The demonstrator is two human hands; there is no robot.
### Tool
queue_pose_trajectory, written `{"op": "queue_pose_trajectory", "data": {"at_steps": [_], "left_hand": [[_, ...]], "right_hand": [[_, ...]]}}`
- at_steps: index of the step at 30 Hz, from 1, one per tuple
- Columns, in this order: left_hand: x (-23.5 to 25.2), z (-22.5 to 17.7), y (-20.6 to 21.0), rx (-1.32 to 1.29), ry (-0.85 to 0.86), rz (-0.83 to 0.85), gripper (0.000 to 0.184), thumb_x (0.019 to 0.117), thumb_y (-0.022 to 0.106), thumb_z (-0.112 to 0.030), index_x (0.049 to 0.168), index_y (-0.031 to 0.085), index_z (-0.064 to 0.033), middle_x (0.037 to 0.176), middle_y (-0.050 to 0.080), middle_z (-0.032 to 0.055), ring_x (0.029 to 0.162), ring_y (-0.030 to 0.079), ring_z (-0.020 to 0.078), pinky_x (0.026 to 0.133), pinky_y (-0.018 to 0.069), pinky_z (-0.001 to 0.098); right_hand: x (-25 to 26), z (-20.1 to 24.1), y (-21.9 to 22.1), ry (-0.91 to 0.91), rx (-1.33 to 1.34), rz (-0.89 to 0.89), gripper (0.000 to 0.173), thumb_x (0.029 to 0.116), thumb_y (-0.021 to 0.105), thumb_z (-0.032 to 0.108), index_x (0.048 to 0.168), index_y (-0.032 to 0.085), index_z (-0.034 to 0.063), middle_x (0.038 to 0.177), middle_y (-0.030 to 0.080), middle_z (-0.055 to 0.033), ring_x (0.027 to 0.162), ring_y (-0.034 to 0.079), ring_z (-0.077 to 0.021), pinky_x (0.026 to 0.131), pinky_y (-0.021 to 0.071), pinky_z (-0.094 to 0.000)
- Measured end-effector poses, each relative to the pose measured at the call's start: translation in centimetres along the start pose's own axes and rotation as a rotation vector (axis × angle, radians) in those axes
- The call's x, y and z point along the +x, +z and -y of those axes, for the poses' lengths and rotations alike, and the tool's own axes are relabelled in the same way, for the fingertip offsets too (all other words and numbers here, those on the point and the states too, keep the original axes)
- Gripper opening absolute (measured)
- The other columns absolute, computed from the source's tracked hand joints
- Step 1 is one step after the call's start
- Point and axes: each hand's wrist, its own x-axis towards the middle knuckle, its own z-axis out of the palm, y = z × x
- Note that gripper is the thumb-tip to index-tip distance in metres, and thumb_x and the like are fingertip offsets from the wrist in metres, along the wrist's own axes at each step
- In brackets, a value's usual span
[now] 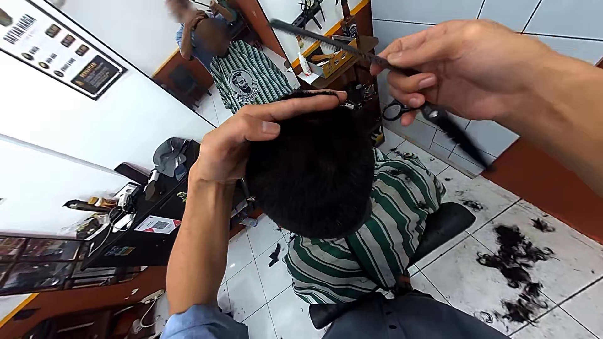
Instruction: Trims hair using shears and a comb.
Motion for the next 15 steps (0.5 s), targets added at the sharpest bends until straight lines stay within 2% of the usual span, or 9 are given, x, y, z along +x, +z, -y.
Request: {"op": "queue_pose_trajectory", "data": {"at_steps": [3, 7, 10, 12, 13, 15], "left_hand": [[-0.1, 0.0, 0.0, 0.003, 0.004, -0.003, 0.056, 0.1023, 0.03, -0.026, 0.143, 0.055, 0.0029, 0.156, 0.048, 0.0153, 0.147, 0.041, 0.0269, 0.124, 0.0312, 0.0413], [-0.2, 0.3, -0.2, 0.008, 0.019, -0.025, 0.057, 0.1017, 0.028, -0.026, 0.143, 0.055, 0.0038, 0.155, 0.049, 0.0164, 0.147, 0.042, 0.0281, 0.124, 0.0312, 0.0424], [-0.4, 0.6, -0.1, -0.006, 0.012, -0.059, 0.058, 0.1018, 0.025, -0.026, 0.142, 0.055, 0.0038, 0.154, 0.049, 0.0163, 0.146, 0.043, 0.0277, 0.123, 0.0322, 0.042], [-0.6, 0.8, -0.1, -0.003, 0.025, -0.062, 0.065, 0.1053, 0.022, -0.038, 0.144, 0.053, 0.0031, 0.153, 0.051, 0.016, 0.143, 0.047, 0.027, 0.121, 0.0367, 0.0415], [-0.6, 1.0, -0.1, 0.012, 0.04, -0.064, 0.073, 0.1059, 0.023, -0.052, 0.144, 0.053, 0.0027, 0.151, 0.053, 0.0154, 0.14, 0.05, 0.0263, 0.118, 0.0413, 0.041], [-0.5, 1.0, 0.2, 0.028, 0.051, -0.092, 0.098, 0.0939, 0.031, -0.08, 0.144, 0.055, 0.0007, 0.146, 0.059, 0.0111, 0.134, 0.057, 0.0223, 0.112, 0.049, 0.0379]], "right_hand": [[1.2, -1.7, 0.2, 0.024, -0.173, -0.064, 0.021, 0.1091, 0.046, 0.019, 0.108, 0.065, 0.0109, 0.061, 0.045, 0.0057, 0.048, 0.052, -0.0057, 0.051, 0.0589, -0.0296], [2.0, -2.0, 0.9, 0.034, -0.247, -0.006, 0.021, 0.1084, 0.049, 0.017, 0.104, 0.067, 0.0077, 0.061, 0.048, 0.0025, 0.047, 0.052, -0.0064, 0.047, 0.0571, -0.0274], [1.9, -1.6, 0.7, -0.009, -0.201, -0.082, 0.02, 0.1086, 0.048, 0.017, 0.106, 0.066, 0.0094, 0.061, 0.045, 0.0056, 0.047, 0.05, -0.0043, 0.049, 0.0574, -0.0256], [1.4, -0.9, 0.5, -0.078, -0.08, -0.204, 0.019, 0.1089, 0.046, 0.019, 0.108, 0.064, 0.014, 0.064, 0.046, 0.0083, 0.051, 0.05, -0.0033, 0.054, 0.0564, -0.0239], [0.8, -0.5, 0.6, -0.139, -0.022, -0.234, 0.02, 0.1094, 0.044, 0.02, 0.108, 0.064, 0.0153, 0.065, 0.047, 0.0088, 0.052, 0.051, -0.0032, 0.055, 0.0565, -0.0229], [-1.0, 0.1, 1.8, -0.28, -0.038, -0.152, 0.023, 0.11, 0.04, 0.019, 0.108, 0.062, 0.0154, 0.066, 0.049, 0.0087, 0.051, 0.052, -0.003, 0.052, 0.057, -0.0221]]}}
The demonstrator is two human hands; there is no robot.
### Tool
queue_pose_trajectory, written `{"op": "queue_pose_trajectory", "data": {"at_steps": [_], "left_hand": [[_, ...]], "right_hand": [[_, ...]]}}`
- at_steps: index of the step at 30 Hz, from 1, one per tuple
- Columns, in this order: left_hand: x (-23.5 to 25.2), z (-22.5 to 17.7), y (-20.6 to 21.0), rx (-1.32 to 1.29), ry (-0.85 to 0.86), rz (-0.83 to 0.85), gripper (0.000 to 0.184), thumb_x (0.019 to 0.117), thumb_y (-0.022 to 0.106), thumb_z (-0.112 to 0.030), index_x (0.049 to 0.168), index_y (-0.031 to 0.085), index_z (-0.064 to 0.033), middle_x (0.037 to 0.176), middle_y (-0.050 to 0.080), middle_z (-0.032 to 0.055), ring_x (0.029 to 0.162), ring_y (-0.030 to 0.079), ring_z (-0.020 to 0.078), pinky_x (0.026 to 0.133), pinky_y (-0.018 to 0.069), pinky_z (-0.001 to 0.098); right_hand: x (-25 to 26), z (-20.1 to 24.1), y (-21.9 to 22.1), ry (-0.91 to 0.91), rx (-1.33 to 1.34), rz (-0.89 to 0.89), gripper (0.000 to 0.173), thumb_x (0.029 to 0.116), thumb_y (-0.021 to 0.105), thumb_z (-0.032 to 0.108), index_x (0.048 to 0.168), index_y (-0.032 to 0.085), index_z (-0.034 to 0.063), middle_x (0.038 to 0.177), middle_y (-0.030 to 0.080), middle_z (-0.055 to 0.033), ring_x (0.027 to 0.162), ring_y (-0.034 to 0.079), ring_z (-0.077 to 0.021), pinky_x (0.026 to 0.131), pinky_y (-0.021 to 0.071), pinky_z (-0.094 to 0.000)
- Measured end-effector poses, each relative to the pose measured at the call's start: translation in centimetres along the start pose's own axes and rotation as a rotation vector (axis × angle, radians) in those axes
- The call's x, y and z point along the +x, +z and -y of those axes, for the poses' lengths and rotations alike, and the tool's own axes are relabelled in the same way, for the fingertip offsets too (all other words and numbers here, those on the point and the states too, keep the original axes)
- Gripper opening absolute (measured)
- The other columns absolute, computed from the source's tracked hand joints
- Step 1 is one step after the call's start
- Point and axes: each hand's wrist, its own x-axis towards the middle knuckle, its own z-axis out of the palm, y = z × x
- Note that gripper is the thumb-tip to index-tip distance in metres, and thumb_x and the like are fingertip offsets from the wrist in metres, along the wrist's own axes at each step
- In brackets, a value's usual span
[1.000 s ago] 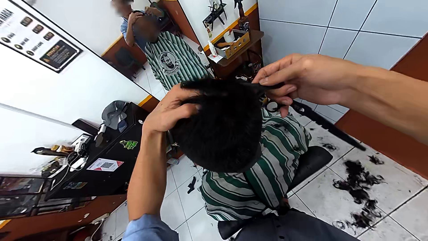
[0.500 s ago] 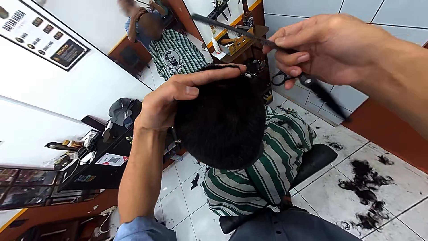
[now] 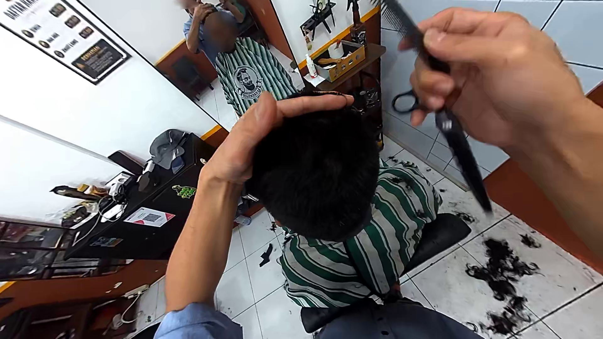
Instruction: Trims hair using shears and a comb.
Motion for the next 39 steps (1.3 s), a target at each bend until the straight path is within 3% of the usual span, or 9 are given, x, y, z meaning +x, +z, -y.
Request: {"op": "queue_pose_trajectory", "data": {"at_steps": [3, 5, 7, 12, 15, 17, 21, 25, 39], "left_hand": [[0.3, -0.1, 0.8, 0.01, -0.008, -0.058, 0.095, 0.0936, 0.032, -0.08, 0.14, 0.059, -0.0016, 0.141, 0.063, 0.0082, 0.132, 0.058, 0.0203, 0.113, 0.0476, 0.0366], [0.5, -0.4, 1.4, -0.001, -0.055, -0.137, 0.068, 0.1086, 0.017, -0.044, 0.136, 0.061, 0.0002, 0.139, 0.064, 0.011, 0.132, 0.058, 0.0212, 0.114, 0.0456, 0.0371], [0.5, -0.8, 1.5, -0.07, -0.104, -0.175, 0.065, 0.1062, 0.01, -0.023, 0.134, 0.062, 0.0032, 0.141, 0.063, 0.0142, 0.135, 0.055, 0.0235, 0.118, 0.0411, 0.0383], [0.3, -1.7, 0.8, -0.087, -0.177, -0.188, 0.066, 0.101, 0.01, -0.014, 0.134, 0.064, 0.0041, 0.144, 0.061, 0.0154, 0.141, 0.051, 0.0262, 0.122, 0.0353, 0.0401], [0.3, -1.9, 0.6, -0.117, -0.224, -0.166, 0.064, 0.1012, 0.013, -0.016, 0.137, 0.062, 0.0017, 0.146, 0.059, 0.0141, 0.14, 0.052, 0.0249, 0.12, 0.0382, 0.0394], [0.2, -1.9, 0.4, -0.117, -0.222, -0.145, 0.063, 0.1016, 0.014, -0.017, 0.138, 0.062, 0.0011, 0.147, 0.058, 0.0138, 0.141, 0.05, 0.0253, 0.121, 0.0367, 0.0399], [0.3, -1.8, 0.2, -0.109, -0.188, -0.109, 0.063, 0.1011, 0.014, -0.016, 0.139, 0.06, 0.0025, 0.15, 0.055, 0.0148, 0.143, 0.047, 0.0265, 0.123, 0.0332, 0.0406], [0.3, -1.5, 0.1, -0.098, -0.145, -0.084, 0.063, 0.1007, 0.013, -0.014, 0.138, 0.061, 0.0034, 0.148, 0.057, 0.0154, 0.142, 0.049, 0.0265, 0.122, 0.0344, 0.0402], [-0.2, -1.2, 0.2, -0.14, -0.14, -0.115, 0.059, 0.0999, 0.019, -0.014, 0.137, 0.061, 0.0025, 0.145, 0.06, 0.0129, 0.139, 0.052, 0.0225, 0.119, 0.0387, 0.0371]], "right_hand": [[-3.2, 0.3, 2.8, -0.208, -0.208, 0.259, 0.02, 0.1073, 0.047, 0.012, 0.116, 0.064, 0.006, 0.069, 0.061, 0.0041, 0.052, 0.059, -0.0038, 0.046, 0.0557, -0.0204], [-4.4, 0.0, 3.8, -0.264, -0.299, 0.312, 0.02, 0.1067, 0.05, 0.013, 0.119, 0.063, 0.0054, 0.074, 0.065, 0.0041, 0.057, 0.061, -0.0031, 0.047, 0.0531, -0.0173], [-4.6, -0.6, 2.7, -0.162, -0.189, 0.26, 0.021, 0.1045, 0.049, 0.012, 0.122, 0.06, 0.0082, 0.079, 0.068, 0.0038, 0.059, 0.064, -0.0045, 0.049, 0.0571, -0.0208], [-4.3, -5.1, -4.5, 0.193, 0.727, -0.47, 0.031, 0.1058, 0.028, 0.013, 0.122, 0.054, 0.0078, 0.106, 0.069, -0.0048, 0.094, 0.071, -0.0118, 0.086, 0.0594, -0.0258], [-3.5, -8.0, -5.8, 0.292, 0.577, -0.686, 0.022, 0.1045, 0.035, 0.008, 0.122, 0.049, 0.0056, 0.108, 0.067, -0.0057, 0.089, 0.072, -0.011, 0.08, 0.0603, -0.0231], [-3.4, -8.3, -5.6, 0.31, 0.22, -0.501, 0.031, 0.1034, 0.04, 0.008, 0.129, 0.058, 0.005, 0.092, 0.065, 0.0002, 0.072, 0.066, -0.0056, 0.067, 0.0575, -0.0197], [-2.5, -3.8, -4.7, -0.081, -0.214, 0.162, 0.063, 0.0943, 0.049, -0.003, 0.156, 0.038, 0.0072, 0.101, 0.066, -0.0037, 0.065, 0.067, -0.0107, 0.052, 0.06, -0.0255], [0.3, -0.2, -4.2, -0.358, -0.39, 0.48, 0.057, 0.0875, 0.058, 0.001, 0.142, 0.045, 0.0105, 0.098, 0.064, -0.0005, 0.07, 0.067, -0.0091, 0.05, 0.0586, -0.022], [2.5, 0.1, -3.5, -0.373, -0.387, 0.63, 0.048, 0.0854, 0.064, 0.0, 0.133, 0.063, 0.008, 0.112, 0.07, 0.0017, 0.081, 0.071, -0.0055, 0.059, 0.0621, -0.0206]]}}
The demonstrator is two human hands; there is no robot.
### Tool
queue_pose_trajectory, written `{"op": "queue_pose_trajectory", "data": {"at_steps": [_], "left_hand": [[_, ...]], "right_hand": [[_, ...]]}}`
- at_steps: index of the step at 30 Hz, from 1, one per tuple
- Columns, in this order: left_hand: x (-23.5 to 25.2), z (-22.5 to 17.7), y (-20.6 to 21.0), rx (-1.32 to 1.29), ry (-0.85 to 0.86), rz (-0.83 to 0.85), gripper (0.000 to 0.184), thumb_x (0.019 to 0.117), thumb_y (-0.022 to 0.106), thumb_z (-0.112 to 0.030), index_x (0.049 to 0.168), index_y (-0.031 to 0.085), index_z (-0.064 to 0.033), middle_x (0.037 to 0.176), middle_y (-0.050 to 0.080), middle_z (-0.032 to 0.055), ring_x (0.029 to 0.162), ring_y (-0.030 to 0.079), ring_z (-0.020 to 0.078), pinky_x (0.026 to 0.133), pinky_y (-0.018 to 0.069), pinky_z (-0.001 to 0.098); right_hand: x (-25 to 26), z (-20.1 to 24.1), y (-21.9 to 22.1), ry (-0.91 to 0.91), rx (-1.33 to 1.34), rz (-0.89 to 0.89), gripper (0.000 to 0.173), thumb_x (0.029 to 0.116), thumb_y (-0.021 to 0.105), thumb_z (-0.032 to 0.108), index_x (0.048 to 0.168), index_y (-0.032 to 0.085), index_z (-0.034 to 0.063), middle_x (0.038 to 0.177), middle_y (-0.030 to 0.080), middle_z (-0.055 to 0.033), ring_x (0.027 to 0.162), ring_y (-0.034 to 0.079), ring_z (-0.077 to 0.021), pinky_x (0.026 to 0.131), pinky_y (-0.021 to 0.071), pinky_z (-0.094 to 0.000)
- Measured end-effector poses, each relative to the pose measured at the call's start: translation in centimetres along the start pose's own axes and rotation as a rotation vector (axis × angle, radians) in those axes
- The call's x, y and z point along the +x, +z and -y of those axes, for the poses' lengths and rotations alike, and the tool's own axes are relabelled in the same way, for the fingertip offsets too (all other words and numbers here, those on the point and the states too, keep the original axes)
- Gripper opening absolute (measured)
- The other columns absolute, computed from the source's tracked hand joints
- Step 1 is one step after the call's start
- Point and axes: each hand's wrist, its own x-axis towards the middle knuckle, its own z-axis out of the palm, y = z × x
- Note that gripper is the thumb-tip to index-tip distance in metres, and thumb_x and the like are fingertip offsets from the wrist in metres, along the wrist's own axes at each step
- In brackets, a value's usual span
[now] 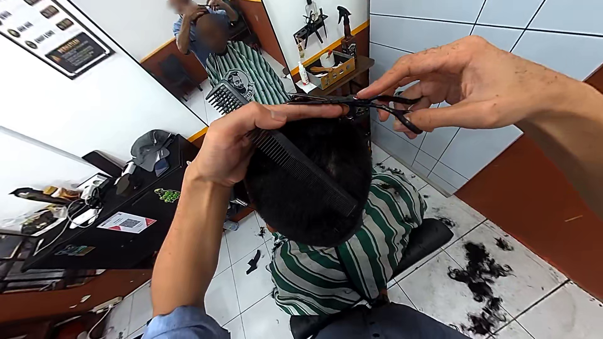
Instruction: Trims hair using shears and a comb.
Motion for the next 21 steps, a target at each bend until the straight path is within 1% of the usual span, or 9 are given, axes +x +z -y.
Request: {"op": "queue_pose_trajectory", "data": {"at_steps": [4, 6, 7, 9, 11, 14, 17, 19, 21], "left_hand": [[0.0, 0.1, -0.1, -0.018, 0.008, 0.028, 0.059, 0.0995, 0.019, -0.014, 0.139, 0.059, 0.0034, 0.147, 0.058, 0.0136, 0.14, 0.051, 0.0227, 0.12, 0.0376, 0.037], [0.1, 0.1, -0.2, -0.014, 0.008, 0.05, 0.06, 0.0992, 0.019, -0.015, 0.141, 0.057, 0.0033, 0.149, 0.056, 0.0142, 0.141, 0.05, 0.0241, 0.12, 0.0372, 0.0381], [0.1, 0.1, -0.3, -0.012, 0.012, 0.065, 0.06, 0.0993, 0.018, -0.015, 0.141, 0.057, 0.0031, 0.149, 0.055, 0.0145, 0.141, 0.049, 0.0247, 0.12, 0.0371, 0.0386], [0.2, 0.2, -0.3, 0.001, 0.022, 0.082, 0.06, 0.0992, 0.018, -0.016, 0.142, 0.056, 0.0028, 0.15, 0.054, 0.0148, 0.142, 0.049, 0.0256, 0.121, 0.0363, 0.0395], [0.2, 0.2, -0.4, -0.001, 0.022, 0.094, 0.061, 0.0993, 0.018, -0.017, 0.143, 0.055, 0.003, 0.152, 0.053, 0.015, 0.143, 0.047, 0.0261, 0.122, 0.035, 0.04], [0.0, 0.2, -0.5, 0.009, 0.015, 0.087, 0.061, 0.099, 0.018, -0.017, 0.144, 0.055, 0.0026, 0.153, 0.052, 0.015, 0.144, 0.045, 0.0264, 0.123, 0.0332, 0.0403], [-0.1, 0.1, -0.2, 0.01, 0.019, 0.036, 0.059, 0.0993, 0.02, -0.016, 0.138, 0.06, 0.0017, 0.148, 0.057, 0.0137, 0.142, 0.049, 0.0249, 0.122, 0.0349, 0.0389], [0.0, 0.2, -0.2, 0.002, 0.032, 0.033, 0.058, 0.0995, 0.02, -0.015, 0.138, 0.06, 0.0026, 0.147, 0.058, 0.0141, 0.142, 0.049, 0.0246, 0.122, 0.0353, 0.0387], [0.0, 0.2, -0.2, 0.015, 0.042, 0.056, 0.059, 0.0992, 0.019, -0.015, 0.14, 0.058, 0.003, 0.149, 0.056, 0.0148, 0.143, 0.048, 0.0256, 0.122, 0.0341, 0.0397]], "right_hand": [[-0.3, 0.2, -0.1, 0.014, 0.006, -0.002, 0.048, 0.0862, 0.063, 0.0, 0.133, 0.064, 0.0085, 0.11, 0.072, 0.0024, 0.076, 0.07, -0.0035, 0.055, 0.0592, -0.0173], [-0.5, 0.3, -0.1, 0.025, -0.021, -0.01, 0.045, 0.0893, 0.062, 0.002, 0.134, 0.064, 0.0097, 0.107, 0.074, 0.0034, 0.07, 0.068, -0.0008, 0.051, 0.0563, -0.0149], [-0.7, 0.3, -0.2, 0.031, -0.02, -0.012, 0.045, 0.091, 0.06, 0.0, 0.135, 0.064, 0.0092, 0.106, 0.074, 0.002, 0.067, 0.067, -0.0012, 0.05, 0.0553, -0.0152], [-1.4, 0.3, -0.4, 0.036, -0.009, -0.031, 0.048, 0.0903, 0.054, -0.005, 0.136, 0.064, 0.0073, 0.106, 0.073, -0.0006, 0.063, 0.064, -0.0025, 0.048, 0.0542, -0.0162], [-2.2, -0.1, -0.8, 0.031, -0.002, -0.046, 0.048, 0.0908, 0.054, -0.006, 0.136, 0.064, 0.0072, 0.106, 0.072, -0.0015, 0.063, 0.065, -0.0039, 0.05, 0.056, -0.0168], [-2.5, -0.5, -0.7, 0.023, 0.039, -0.055, 0.049, 0.087, 0.058, -0.004, 0.135, 0.064, 0.006, 0.109, 0.072, -0.0025, 0.068, 0.068, -0.0054, 0.053, 0.0577, -0.0175], [-1.2, 0.0, -0.2, 0.014, 0.05, -0.028, 0.051, 0.0841, 0.059, -0.005, 0.133, 0.064, 0.0068, 0.107, 0.073, 0.001, 0.073, 0.07, -0.0047, 0.057, 0.0604, -0.0187], [-0.1, 0.2, -0.2, 0.007, 0.037, 0.001, 0.05, 0.0857, 0.058, -0.004, 0.133, 0.065, 0.0085, 0.102, 0.073, 0.0034, 0.07, 0.068, -0.003, 0.053, 0.0578, -0.0169], [0.5, 0.3, -0.5, 0.015, 0.034, 0.024, 0.048, 0.0888, 0.057, -0.004, 0.134, 0.065, 0.0098, 0.102, 0.074, 0.0034, 0.064, 0.066, -0.002, 0.05, 0.0555, -0.0158]]}}
